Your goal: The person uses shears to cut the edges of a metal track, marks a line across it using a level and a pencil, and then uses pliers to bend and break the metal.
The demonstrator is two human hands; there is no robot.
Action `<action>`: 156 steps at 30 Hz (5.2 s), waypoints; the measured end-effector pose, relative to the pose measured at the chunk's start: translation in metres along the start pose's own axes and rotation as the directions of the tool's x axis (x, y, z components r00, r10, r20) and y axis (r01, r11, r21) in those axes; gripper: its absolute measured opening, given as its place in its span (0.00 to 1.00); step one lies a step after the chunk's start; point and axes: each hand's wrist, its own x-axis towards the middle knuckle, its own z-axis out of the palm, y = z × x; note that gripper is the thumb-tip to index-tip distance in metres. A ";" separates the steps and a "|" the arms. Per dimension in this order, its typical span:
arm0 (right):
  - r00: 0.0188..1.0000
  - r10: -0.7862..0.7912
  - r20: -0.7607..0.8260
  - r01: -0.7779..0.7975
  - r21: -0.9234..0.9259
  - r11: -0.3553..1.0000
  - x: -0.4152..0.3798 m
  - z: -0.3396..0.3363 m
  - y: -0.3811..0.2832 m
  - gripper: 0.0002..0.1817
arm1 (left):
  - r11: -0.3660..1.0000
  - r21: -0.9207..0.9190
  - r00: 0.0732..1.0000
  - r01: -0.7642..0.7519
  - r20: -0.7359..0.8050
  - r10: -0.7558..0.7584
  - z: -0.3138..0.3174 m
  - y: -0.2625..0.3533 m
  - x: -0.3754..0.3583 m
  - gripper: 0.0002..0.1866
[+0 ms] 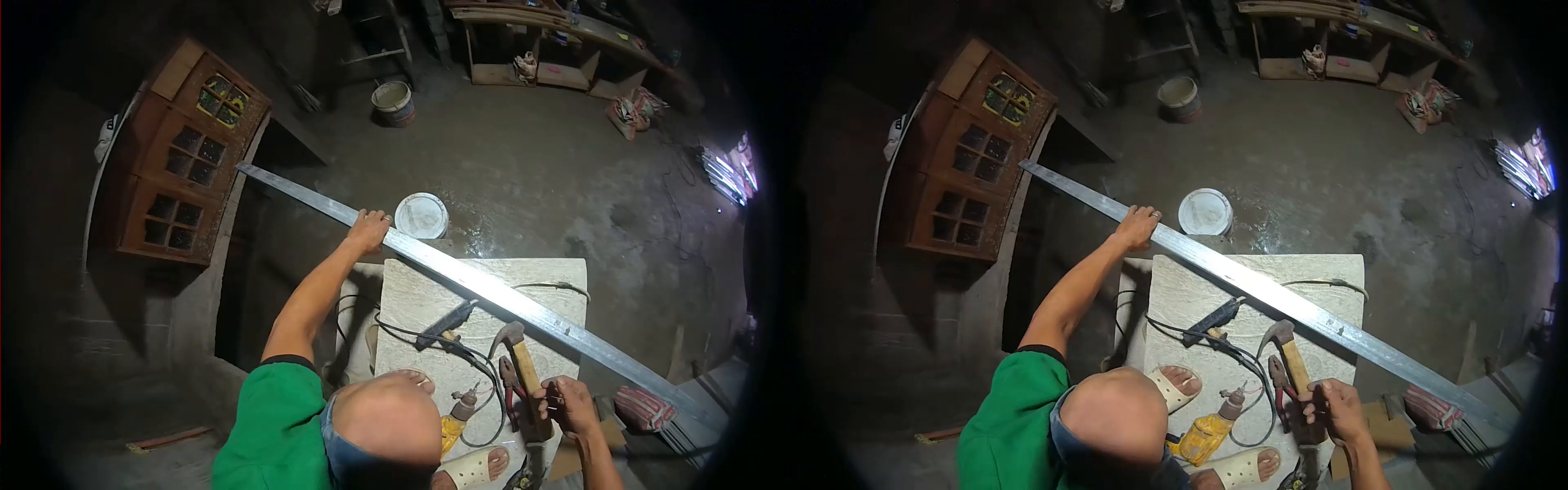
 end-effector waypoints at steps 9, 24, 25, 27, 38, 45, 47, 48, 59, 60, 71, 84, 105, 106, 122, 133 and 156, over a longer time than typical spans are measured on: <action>0.999 -0.034 0.025 0.035 -0.025 0.999 0.002 -0.010 0.008 0.17 | 0.956 -0.278 0.942 -0.090 -0.336 -0.009 -0.019 0.022 -0.150 0.36; 0.973 -0.124 0.195 0.142 -0.079 0.987 0.038 0.031 -0.036 0.14 | -0.218 -0.695 0.549 0.685 0.689 -0.472 0.016 0.107 -0.531 0.31; 0.972 -0.105 0.211 0.121 -0.065 0.990 0.037 0.037 -0.041 0.15 | -0.117 -0.687 0.551 0.717 0.662 -0.509 0.016 0.101 -0.529 0.32; 0.941 -0.180 0.287 0.210 -0.075 0.975 0.028 0.051 -0.052 0.15 | -0.070 -0.613 0.549 0.787 0.748 -0.374 0.015 0.081 -0.522 0.35; 0.926 -0.227 0.302 0.279 -0.141 0.950 0.019 0.049 -0.057 0.16 | 0.126 -0.738 0.748 0.663 0.659 -0.073 -0.010 0.091 -0.527 0.41; 0.915 -0.225 0.335 0.273 -0.104 0.957 0.028 0.049 -0.054 0.16 | 0.362 -0.153 0.264 0.919 0.923 -0.279 -0.026 0.097 -0.512 0.32; 0.923 -0.222 0.313 0.257 -0.075 0.964 0.025 0.058 -0.058 0.16 | 0.437 0.062 0.071 0.898 0.957 -0.282 -0.049 0.097 -0.493 0.29; 0.925 -0.236 0.299 0.264 -0.056 0.963 0.021 0.063 -0.061 0.16 | 0.580 0.121 0.091 0.806 0.942 -0.324 -0.065 0.098 -0.486 0.28; 0.709 -0.600 0.371 0.701 -0.468 0.539 0.001 0.116 -0.078 0.35 | 0.864 -0.473 0.918 -0.175 0.238 0.316 -0.209 0.147 -0.206 0.25; 0.696 -0.613 0.374 0.710 -0.481 0.514 0.001 0.117 -0.081 0.39 | 0.841 -0.498 0.892 -0.213 0.252 0.375 -0.217 0.169 -0.187 0.25; 0.706 -0.560 0.434 0.702 -0.536 0.470 -0.010 0.074 -0.056 0.34 | 0.430 -0.680 0.729 -0.593 -0.227 0.646 -0.181 0.279 -0.135 0.22; 0.916 -0.366 0.166 0.321 -0.849 0.419 -0.025 0.074 -0.056 0.40 | 0.236 -0.938 0.725 -0.253 -0.022 0.689 -0.149 0.271 -0.099 0.16; 0.735 -0.359 -0.575 -0.567 -0.812 0.139 -0.242 -0.232 0.048 0.40 | -0.346 -0.937 0.817 0.042 0.232 -0.528 -0.045 -0.076 0.089 0.07; 0.719 -0.411 -0.560 -0.570 -0.814 0.112 -0.260 -0.258 0.067 0.40 | -0.347 -0.935 0.766 -0.072 0.171 -0.619 -0.023 -0.118 0.092 0.08; 0.944 -0.322 -0.067 -0.079 -0.997 -0.025 0.018 -0.002 -0.103 0.22 | -0.294 -0.924 0.482 -0.245 0.147 -0.864 -0.010 -0.024 -0.020 0.11; 0.871 -0.491 0.007 -0.071 -0.987 -0.141 -0.004 -0.103 -0.072 0.24 | -0.164 -0.986 0.296 -0.044 0.144 -0.944 0.002 -0.135 0.008 0.15; 0.974 -0.223 -0.045 -0.070 -0.992 -0.103 0.064 -0.029 -0.106 0.19 | -0.118 -0.993 0.268 0.016 0.117 -0.956 0.033 -0.138 0.006 0.06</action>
